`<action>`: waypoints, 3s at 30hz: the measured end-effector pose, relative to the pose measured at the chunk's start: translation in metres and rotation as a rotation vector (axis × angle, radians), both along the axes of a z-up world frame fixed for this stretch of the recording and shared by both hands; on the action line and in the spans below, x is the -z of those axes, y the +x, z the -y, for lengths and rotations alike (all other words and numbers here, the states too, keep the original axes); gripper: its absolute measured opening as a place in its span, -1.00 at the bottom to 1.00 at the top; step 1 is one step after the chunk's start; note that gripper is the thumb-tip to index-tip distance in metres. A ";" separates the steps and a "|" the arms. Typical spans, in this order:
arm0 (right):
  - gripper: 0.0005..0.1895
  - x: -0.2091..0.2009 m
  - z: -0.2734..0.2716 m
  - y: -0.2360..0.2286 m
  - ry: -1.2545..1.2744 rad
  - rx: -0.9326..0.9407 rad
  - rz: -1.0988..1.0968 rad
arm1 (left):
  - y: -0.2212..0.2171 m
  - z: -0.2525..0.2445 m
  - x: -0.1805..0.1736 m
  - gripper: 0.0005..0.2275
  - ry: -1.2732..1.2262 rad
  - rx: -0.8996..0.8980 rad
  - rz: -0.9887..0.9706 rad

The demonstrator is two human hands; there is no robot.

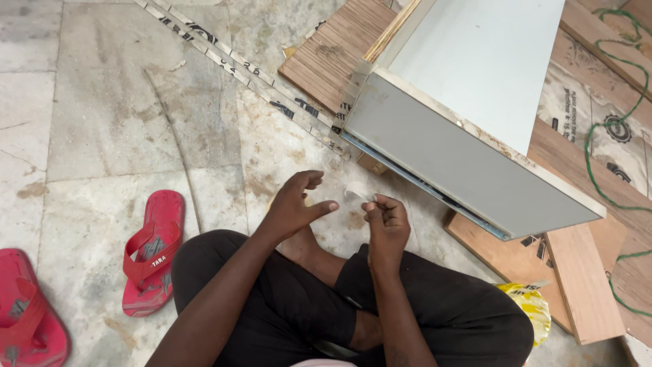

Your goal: The person sits on the floor and applies masking tape to the edges of a white wooden drawer unit. They repeatedly tear off small pieces of tape and press them onto the corners and seams of the drawer front.

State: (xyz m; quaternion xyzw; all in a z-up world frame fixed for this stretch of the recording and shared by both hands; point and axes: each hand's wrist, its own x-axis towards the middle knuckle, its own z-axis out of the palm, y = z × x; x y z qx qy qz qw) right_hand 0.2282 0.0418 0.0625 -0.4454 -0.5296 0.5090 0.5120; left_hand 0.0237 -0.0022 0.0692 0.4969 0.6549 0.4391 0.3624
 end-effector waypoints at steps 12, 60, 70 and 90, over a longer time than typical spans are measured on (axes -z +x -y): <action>-0.75 -0.023 -0.027 -0.071 0.012 -0.034 -0.114 | -0.017 -0.060 -0.001 -0.79 0.262 -0.035 0.482; -0.80 -0.028 -0.101 -0.140 0.395 0.304 0.210 | -0.042 -0.156 0.000 -0.90 0.511 -0.184 0.652; -0.82 -0.034 -0.104 -0.140 0.445 0.323 0.273 | -0.039 -0.157 0.003 -0.92 0.529 -0.144 0.728; -0.79 -0.029 -0.109 -0.147 0.553 0.492 0.493 | -0.044 -0.168 0.011 -0.93 0.498 -0.039 0.777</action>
